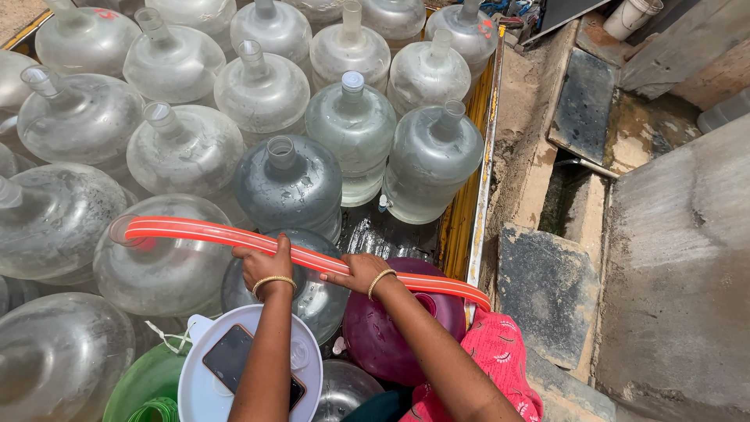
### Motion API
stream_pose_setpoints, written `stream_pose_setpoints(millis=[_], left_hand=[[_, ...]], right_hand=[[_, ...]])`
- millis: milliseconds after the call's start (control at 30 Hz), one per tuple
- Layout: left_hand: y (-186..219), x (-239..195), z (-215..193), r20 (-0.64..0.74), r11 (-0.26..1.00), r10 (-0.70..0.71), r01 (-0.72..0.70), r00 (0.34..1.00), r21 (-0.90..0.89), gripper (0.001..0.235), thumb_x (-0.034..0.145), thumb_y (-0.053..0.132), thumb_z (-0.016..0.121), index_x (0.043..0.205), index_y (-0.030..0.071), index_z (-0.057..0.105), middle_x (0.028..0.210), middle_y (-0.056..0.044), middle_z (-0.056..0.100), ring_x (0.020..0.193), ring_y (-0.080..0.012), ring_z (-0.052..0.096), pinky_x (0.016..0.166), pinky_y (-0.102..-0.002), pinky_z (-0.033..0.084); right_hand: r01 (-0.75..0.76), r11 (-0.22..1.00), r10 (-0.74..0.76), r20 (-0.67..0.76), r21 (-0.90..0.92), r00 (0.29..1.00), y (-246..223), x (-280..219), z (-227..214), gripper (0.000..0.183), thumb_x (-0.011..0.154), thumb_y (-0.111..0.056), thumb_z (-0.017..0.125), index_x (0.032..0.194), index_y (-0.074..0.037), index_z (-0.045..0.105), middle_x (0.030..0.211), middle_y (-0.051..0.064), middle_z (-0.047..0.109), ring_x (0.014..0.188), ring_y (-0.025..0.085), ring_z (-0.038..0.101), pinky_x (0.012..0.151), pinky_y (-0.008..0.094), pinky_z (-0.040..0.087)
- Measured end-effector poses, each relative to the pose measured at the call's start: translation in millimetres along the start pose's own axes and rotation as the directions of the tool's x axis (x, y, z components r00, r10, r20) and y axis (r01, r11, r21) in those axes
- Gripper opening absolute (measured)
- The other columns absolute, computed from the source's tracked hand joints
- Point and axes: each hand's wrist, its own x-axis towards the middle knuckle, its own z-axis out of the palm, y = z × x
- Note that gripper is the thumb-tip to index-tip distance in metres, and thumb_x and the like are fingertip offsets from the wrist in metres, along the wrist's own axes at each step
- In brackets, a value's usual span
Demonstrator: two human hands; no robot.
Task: Filling large water jugs using a hose in the back of a vehicle.
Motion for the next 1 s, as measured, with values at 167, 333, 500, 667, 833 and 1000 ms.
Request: stream_pose_setpoints(millis=[167,333,500,667,833,1000], left_hand=[[0,0,0,-0.009,0.999,-0.002,0.002,1.0,-0.032,0.074,0.079,0.049,0.082,0.115,-0.002,0.042,0.092,-0.025,0.072,0.088,-0.0449,0.073,0.081,-0.053,0.056],[-1,-3,-1,-0.027,0.999,0.014,-0.015,1.0,-0.036,0.071,0.078,0.047,0.083,0.114,0.0,0.043,0.094,-0.024,0.073,0.088,-0.0437,0.073,0.08,-0.053,0.056],[-1,0,0,-0.032,0.999,0.026,-0.027,0.999,-0.039,0.069,0.078,0.046,0.083,0.113,0.001,0.043,0.094,-0.024,0.073,0.087,-0.0432,0.073,0.08,-0.053,0.056],[-6,3,5,-0.062,0.995,0.048,-0.053,0.997,-0.085,0.069,0.078,0.045,0.082,0.112,0.0,0.042,0.091,-0.023,0.073,0.086,-0.042,0.073,0.078,-0.051,0.056],[-15,7,11,-0.073,0.995,0.069,-0.073,0.995,-0.061,0.07,0.078,0.045,0.082,0.112,0.0,0.042,0.092,-0.022,0.072,0.086,-0.0422,0.073,0.078,-0.051,0.056],[-17,11,15,-0.099,0.992,0.096,-0.104,0.99,-0.074,0.069,0.077,0.044,0.083,0.112,0.001,0.042,0.095,-0.021,0.073,0.088,-0.0415,0.073,0.08,-0.052,0.055]], right_hand=[[0.005,1.0,-0.005,-0.021,-0.004,1.0,1,1,1,0.086,0.079,-0.086,0.049,0.098,-0.005,0.072,0.085,0.023,0.073,0.09,0.04,0.073,0.084,0.051,0.055],[-0.013,1.0,0.013,0.01,-0.014,1.0,0,0,1,0.086,0.081,-0.086,0.049,0.092,-0.003,0.072,0.084,0.024,0.073,0.09,0.041,0.072,0.086,0.05,0.055],[0.006,1.0,-0.006,-0.007,0.007,1.0,1,0,1,0.085,0.081,-0.085,0.049,0.092,-0.003,0.072,0.083,0.023,0.073,0.088,0.041,0.072,0.083,0.051,0.055],[0.023,0.999,-0.023,-0.02,-0.028,1.0,2,1,3,0.084,0.083,-0.084,0.05,0.093,-0.003,0.071,0.081,0.023,0.072,0.086,0.041,0.071,0.083,0.052,0.054],[0.041,0.999,-0.042,-0.037,-0.029,0.998,2,0,4,0.083,0.084,-0.083,0.05,0.091,-0.003,0.071,0.081,0.022,0.072,0.086,0.041,0.071,0.083,0.052,0.054],[0.042,0.999,-0.042,-0.031,-0.004,0.999,-1,-2,-1,0.082,0.084,-0.083,0.051,0.093,-0.005,0.072,0.08,0.021,0.072,0.085,0.04,0.071,0.081,0.052,0.054]])
